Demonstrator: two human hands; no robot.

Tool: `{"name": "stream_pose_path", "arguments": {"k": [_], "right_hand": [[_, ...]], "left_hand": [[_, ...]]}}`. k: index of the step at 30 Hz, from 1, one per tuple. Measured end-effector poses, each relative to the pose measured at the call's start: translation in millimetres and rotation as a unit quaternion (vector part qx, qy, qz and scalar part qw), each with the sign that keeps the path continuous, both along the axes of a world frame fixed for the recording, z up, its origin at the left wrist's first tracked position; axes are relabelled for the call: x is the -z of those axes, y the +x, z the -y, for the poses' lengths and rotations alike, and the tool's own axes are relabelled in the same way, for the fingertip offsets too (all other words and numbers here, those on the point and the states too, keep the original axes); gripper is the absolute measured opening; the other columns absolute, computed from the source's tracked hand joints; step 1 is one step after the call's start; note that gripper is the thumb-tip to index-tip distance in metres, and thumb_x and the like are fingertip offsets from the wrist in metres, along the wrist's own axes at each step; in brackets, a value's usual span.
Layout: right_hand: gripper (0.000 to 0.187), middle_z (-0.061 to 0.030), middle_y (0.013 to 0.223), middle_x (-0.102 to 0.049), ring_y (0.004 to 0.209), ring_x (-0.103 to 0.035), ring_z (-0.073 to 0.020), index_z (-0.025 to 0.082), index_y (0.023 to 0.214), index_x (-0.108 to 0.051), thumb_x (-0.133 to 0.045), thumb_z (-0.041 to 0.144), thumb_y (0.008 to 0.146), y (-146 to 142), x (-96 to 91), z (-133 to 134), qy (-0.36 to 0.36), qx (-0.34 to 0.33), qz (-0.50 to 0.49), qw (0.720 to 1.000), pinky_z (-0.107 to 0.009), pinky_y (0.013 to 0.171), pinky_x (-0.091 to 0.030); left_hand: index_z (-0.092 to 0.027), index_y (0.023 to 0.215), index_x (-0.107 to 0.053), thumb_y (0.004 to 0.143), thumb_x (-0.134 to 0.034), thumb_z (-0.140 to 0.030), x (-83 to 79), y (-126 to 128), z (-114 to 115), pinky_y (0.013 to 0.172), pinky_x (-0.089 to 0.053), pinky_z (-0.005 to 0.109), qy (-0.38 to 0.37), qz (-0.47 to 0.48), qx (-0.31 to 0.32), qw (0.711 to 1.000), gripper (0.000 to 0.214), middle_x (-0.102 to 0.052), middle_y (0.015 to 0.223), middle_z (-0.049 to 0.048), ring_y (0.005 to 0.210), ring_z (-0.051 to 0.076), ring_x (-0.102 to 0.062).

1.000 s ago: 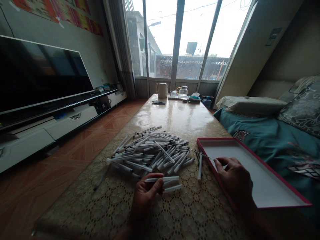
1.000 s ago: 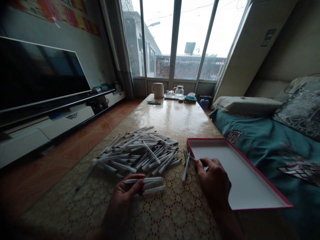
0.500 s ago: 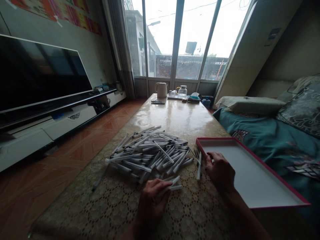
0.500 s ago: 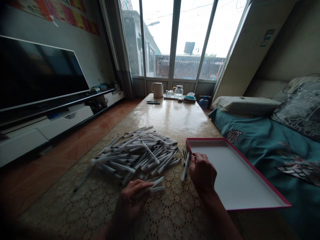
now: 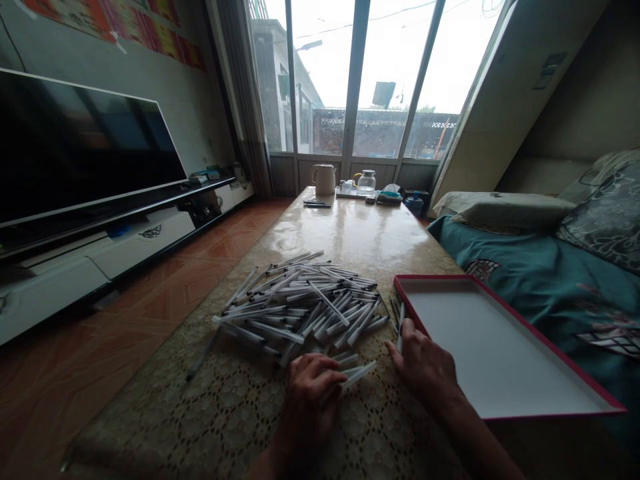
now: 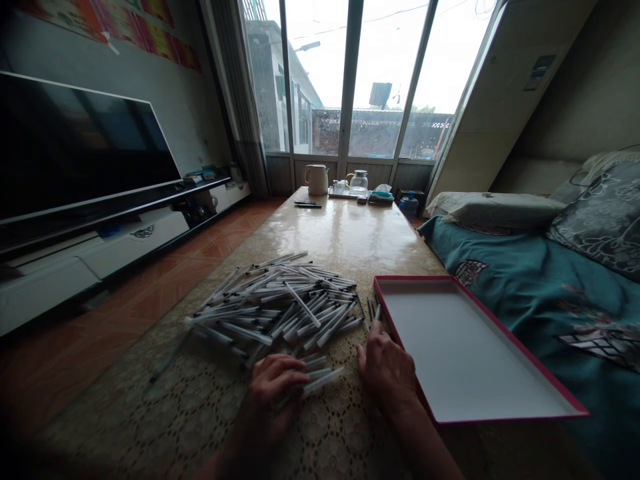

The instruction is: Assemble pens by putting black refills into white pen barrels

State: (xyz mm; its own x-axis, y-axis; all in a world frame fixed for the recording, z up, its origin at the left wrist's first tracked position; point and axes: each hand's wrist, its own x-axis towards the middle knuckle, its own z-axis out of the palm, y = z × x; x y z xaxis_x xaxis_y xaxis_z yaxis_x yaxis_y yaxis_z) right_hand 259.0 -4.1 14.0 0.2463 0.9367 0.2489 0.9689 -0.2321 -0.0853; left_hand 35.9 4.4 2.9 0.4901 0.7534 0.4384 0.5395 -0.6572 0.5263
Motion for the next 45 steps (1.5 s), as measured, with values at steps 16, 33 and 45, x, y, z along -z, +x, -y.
{"name": "stream_pose_path", "arguments": {"k": [16, 33, 45], "right_hand": [[0.017, -0.0068, 0.087, -0.065, 0.076, -0.062, -0.0197, 0.019, 0.095, -0.057, -0.045, 0.029, 0.089, -15, -32.0, 17, 0.112, -0.146, -0.264, 0.947, -0.028, 0.066, -0.046], [0.013, -0.0024, 0.081, -0.063, 0.074, -0.058, -0.0162, 0.019, 0.091, -0.063, -0.057, 0.029, 0.086, -53, -34.0, 18, 0.091, -0.257, -0.45, 0.851, -0.026, 0.068, -0.046], [0.018, -0.0042, 0.089, -0.064, 0.081, -0.061, -0.0165, 0.02, 0.098, -0.061, -0.044, 0.023, 0.093, -58, -15.6, 9, 0.042, -0.303, -0.389, 0.869, -0.026, 0.071, -0.045]], "left_hand": [[-0.017, 0.085, -0.062, 0.073, -0.053, 0.002, -12.2, -10, 2, 0.087, -0.044, 0.045, 0.038, -0.114, -0.041, 0.992, 0.025, -0.065, 0.105, 0.009, 0.104, 0.028, -0.055], [-0.019, 0.1, -0.066, 0.081, -0.057, -0.012, -31.1, -7, -13, 0.068, -0.049, 0.034, 0.097, 0.003, -0.04, 0.994, 0.022, -0.058, 0.084, 0.0069, 0.079, 0.022, -0.056], [-0.013, 0.086, -0.063, 0.069, -0.074, -0.032, -23.1, 4, -29, 0.057, -0.048, 0.023, -0.412, 0.412, 0.026, 0.812, 0.027, -0.065, 0.063, 0.001, 0.057, 0.013, -0.06]]}}
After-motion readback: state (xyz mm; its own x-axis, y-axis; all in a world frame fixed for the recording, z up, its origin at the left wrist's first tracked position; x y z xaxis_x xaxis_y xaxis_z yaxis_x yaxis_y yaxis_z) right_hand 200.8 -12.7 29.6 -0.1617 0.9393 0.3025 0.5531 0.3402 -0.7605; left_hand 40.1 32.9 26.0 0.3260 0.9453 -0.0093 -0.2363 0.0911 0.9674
